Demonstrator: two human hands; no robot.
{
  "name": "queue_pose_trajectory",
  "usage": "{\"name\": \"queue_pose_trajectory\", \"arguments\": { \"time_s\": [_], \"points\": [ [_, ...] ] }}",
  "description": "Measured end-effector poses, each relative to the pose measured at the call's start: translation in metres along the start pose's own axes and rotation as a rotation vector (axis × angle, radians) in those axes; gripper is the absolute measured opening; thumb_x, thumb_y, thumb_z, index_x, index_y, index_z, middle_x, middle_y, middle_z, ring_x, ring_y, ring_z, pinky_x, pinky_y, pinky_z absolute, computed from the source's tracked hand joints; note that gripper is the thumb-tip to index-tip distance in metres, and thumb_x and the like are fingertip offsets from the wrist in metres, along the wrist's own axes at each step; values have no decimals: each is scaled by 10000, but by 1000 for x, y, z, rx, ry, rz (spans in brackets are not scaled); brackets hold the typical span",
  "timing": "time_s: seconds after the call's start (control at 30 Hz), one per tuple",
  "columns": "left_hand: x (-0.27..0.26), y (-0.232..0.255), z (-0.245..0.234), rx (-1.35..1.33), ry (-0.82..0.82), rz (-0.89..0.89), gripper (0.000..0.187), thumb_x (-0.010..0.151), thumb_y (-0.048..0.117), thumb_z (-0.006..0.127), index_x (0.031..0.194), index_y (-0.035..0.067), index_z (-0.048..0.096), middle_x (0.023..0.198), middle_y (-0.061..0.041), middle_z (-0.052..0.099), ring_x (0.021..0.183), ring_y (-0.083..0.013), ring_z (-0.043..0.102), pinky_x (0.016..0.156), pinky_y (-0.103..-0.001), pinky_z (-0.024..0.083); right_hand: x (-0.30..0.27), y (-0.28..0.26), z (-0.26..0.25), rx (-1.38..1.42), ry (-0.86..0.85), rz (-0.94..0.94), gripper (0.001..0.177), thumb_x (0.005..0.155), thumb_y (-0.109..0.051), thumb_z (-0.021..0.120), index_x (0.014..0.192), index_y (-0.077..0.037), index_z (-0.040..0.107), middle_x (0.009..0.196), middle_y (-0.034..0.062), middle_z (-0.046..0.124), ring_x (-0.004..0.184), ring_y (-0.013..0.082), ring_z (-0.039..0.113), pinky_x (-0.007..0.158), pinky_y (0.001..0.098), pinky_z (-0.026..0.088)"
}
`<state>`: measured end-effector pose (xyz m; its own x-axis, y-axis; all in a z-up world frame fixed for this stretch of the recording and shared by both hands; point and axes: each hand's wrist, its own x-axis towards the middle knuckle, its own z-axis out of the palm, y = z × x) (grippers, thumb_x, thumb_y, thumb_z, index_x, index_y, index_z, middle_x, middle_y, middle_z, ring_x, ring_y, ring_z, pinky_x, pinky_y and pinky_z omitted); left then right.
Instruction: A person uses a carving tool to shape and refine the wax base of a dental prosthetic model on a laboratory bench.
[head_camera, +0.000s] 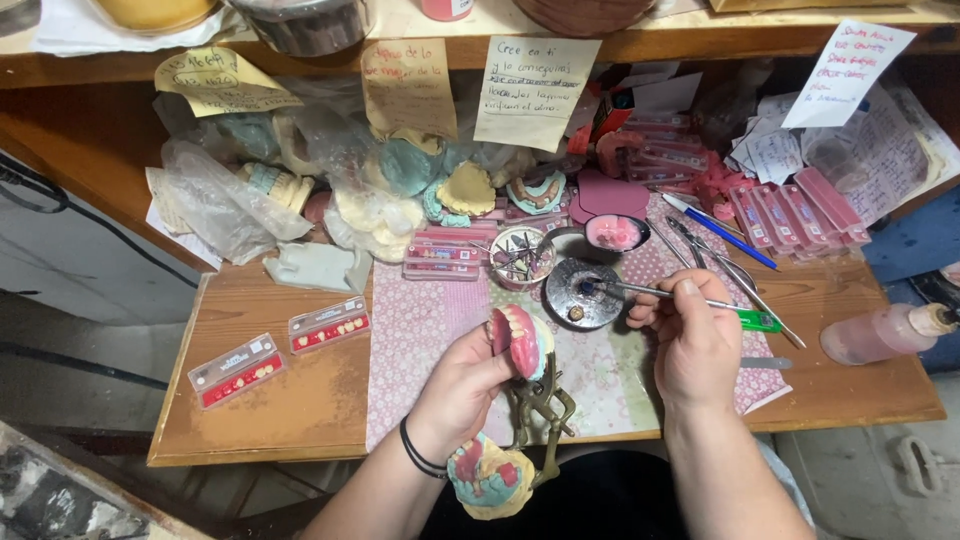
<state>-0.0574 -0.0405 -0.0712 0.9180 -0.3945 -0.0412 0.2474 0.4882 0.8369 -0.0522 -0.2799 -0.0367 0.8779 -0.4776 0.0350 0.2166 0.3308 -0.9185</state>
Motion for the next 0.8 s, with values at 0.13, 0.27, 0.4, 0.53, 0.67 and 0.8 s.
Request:
{"name": "queue_pose_trajectory", "arguments": {
  "time_s": [0.13,0.27,0.4,0.53,0.67,0.8],
  "points": [
    [-1,2,1,8,1,-24,117,919,100,745,1023,57,714,948,-30,727,861,-141,653,813,-290,536,0,2,-1,6,-1,-1,146,1050,-181,536,985,-58,581,763,186,637,593,234,616,567,328,566],
    [-2,2,1,-1,0,-34,142,929,107,739,1055,47,710,966,-38,726,876,-150,663,824,-297,546,0,2,-1,-3,0,-4,144,1054,-183,536,991,-62,582,767,180,635,607,237,630,567,318,573],
    [-1,0,-2,-3,-26,-24,131,936,134,744,1030,54,698,958,-41,723,867,-159,670,816,-305,555,-2,0,2,11,4,2,148,1049,-205,549,982,-78,585,761,167,635,614,223,637,572,319,574],
    [1,-1,-1,-9,-21,-30,147,930,112,744,1057,48,707,977,-28,711,883,-135,649,828,-282,534,-20,-6,10,170,-161,-28,194,1056,-203,587,1038,-19,645,795,218,722,623,277,713,613,343,642],
    [-1,3,3,15,2,-47,208,926,130,748,1110,40,718,1028,-33,737,935,-140,667,858,-283,534,-41,-7,22,396,-522,-80,245,1100,-146,517,1055,49,658,933,304,745,794,387,779,735,454,687],
    [0,2,3,-5,-26,-34,192,930,149,756,1095,61,713,1007,3,710,907,-106,634,829,-260,514,-47,-3,28,383,-538,-68,232,1060,-144,578,1016,75,638,928,310,735,778,411,767,713,509,688]
  ]
}}
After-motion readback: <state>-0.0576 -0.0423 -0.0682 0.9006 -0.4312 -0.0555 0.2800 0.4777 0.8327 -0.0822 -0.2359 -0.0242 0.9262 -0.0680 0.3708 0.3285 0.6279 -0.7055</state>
